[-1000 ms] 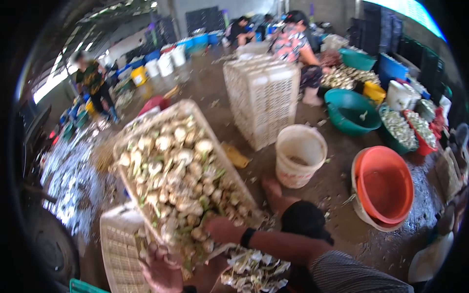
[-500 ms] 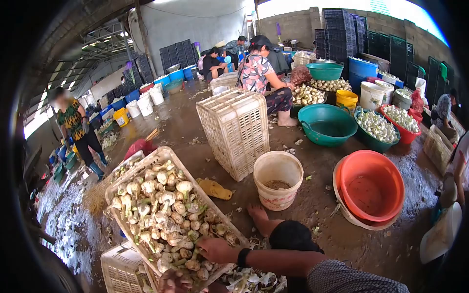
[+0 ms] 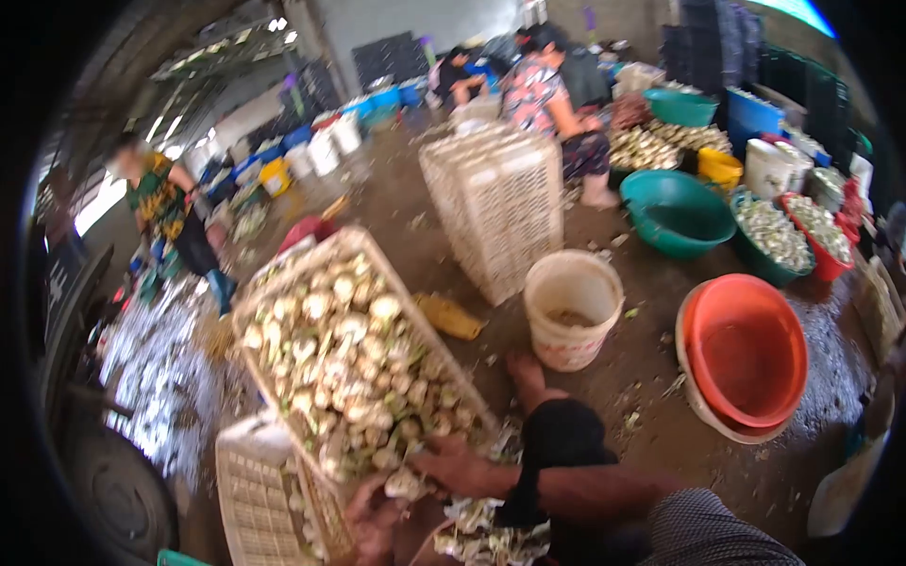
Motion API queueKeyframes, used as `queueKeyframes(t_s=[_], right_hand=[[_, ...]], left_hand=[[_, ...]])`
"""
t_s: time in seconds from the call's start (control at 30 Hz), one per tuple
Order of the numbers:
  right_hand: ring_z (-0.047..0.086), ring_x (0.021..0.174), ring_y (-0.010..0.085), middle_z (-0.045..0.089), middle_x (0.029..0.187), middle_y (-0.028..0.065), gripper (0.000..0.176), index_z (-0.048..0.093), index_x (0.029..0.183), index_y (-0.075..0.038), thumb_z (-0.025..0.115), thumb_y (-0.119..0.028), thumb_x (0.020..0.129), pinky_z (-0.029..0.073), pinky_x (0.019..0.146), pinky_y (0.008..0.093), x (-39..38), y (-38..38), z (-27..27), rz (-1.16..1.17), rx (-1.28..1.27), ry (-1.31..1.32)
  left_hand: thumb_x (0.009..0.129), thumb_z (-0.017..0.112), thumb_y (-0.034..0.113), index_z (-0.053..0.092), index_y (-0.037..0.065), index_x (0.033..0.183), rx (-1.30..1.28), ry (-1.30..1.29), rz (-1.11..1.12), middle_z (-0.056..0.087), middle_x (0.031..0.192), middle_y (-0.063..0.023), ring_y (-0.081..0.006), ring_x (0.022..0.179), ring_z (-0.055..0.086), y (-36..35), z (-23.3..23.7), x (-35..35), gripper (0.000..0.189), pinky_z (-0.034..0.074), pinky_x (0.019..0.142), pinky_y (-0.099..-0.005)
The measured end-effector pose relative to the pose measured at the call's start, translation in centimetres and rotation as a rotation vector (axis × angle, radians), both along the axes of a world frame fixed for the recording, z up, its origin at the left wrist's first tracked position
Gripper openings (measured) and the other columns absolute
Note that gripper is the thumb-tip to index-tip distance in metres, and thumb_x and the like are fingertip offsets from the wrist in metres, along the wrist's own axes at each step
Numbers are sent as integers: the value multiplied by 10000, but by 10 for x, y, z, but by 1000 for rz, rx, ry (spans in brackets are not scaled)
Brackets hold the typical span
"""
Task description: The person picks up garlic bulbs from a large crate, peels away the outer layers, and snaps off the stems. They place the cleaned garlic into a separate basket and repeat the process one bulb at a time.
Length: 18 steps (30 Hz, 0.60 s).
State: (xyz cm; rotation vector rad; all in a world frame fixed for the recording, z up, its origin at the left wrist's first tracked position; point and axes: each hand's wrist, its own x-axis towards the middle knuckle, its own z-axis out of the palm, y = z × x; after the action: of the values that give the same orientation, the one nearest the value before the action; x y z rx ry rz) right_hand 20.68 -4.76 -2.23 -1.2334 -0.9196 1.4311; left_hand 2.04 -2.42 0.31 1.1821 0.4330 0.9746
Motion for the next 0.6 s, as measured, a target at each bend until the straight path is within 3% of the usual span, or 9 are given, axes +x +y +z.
queueKeyframes(t_s=[0.03,0.07,0.13,0.2,0.27,0.37,0.4,0.47,0.6], right_hand=[[565,622,63,629,805,4,406,541,1258,-14,590,-285,960,467,529,238,-4,-7,0,-62,15,2],[567,623,65,633,822,7,398,540,1256,-11,588,-275,963,470,537,239,-4,-10,21,-131,31,1],[539,518,73,623,762,39,464,489,1294,50,588,-249,953,454,466,240,-5,-7,15,-144,70,112],[575,580,78,627,773,33,391,543,1217,31,605,-245,947,455,506,250,1,-7,6,-107,114,-46],[580,618,71,633,775,29,294,611,1101,14,605,-236,947,455,538,253,8,-10,34,15,44,-122],[604,641,112,646,768,62,242,649,997,16,610,-216,938,473,563,281,12,-10,25,172,137,-118],[604,641,112,646,768,62,242,649,997,16,610,-216,938,473,563,281,12,-9,25,173,129,-114],[634,669,181,658,763,121,222,653,973,19,628,-194,915,499,597,325,10,-9,26,117,385,-437],[624,768,181,651,809,110,217,643,1007,11,643,-186,915,493,678,347,10,-9,22,186,308,-458]], left_hand=[[761,755,92,588,-22,1210,328,281,178,657,1078,-146,-218,912,637,2,-17,-6,493,516,784,-334],[765,754,93,602,-9,1195,213,302,155,664,1034,-119,-186,804,633,0,-4,-8,468,513,692,-307],[777,736,-40,610,70,1162,-174,127,67,637,1023,-78,-197,937,619,3,12,-8,420,555,773,-378],[788,739,-30,608,86,1158,-349,21,76,636,1034,-77,-162,882,610,7,5,-12,408,556,750,-378],[803,733,-19,595,78,1170,-353,24,100,643,1050,-85,-170,872,615,8,0,-16,404,563,752,-383],[799,735,-25,591,49,1140,-329,95,133,641,1082,-102,-199,940,629,8,3,-10,378,586,782,-387],[799,735,-25,591,49,1140,-337,99,133,641,1082,-102,-199,940,629,9,3,-9,378,586,782,-387],[791,735,-41,579,27,1127,-298,202,184,631,1095,-111,-204,984,627,8,3,-7,377,599,773,-379],[786,737,-48,574,10,1118,-157,181,152,628,1093,-117,-199,984,629,9,-4,-6,374,606,771,-369]])
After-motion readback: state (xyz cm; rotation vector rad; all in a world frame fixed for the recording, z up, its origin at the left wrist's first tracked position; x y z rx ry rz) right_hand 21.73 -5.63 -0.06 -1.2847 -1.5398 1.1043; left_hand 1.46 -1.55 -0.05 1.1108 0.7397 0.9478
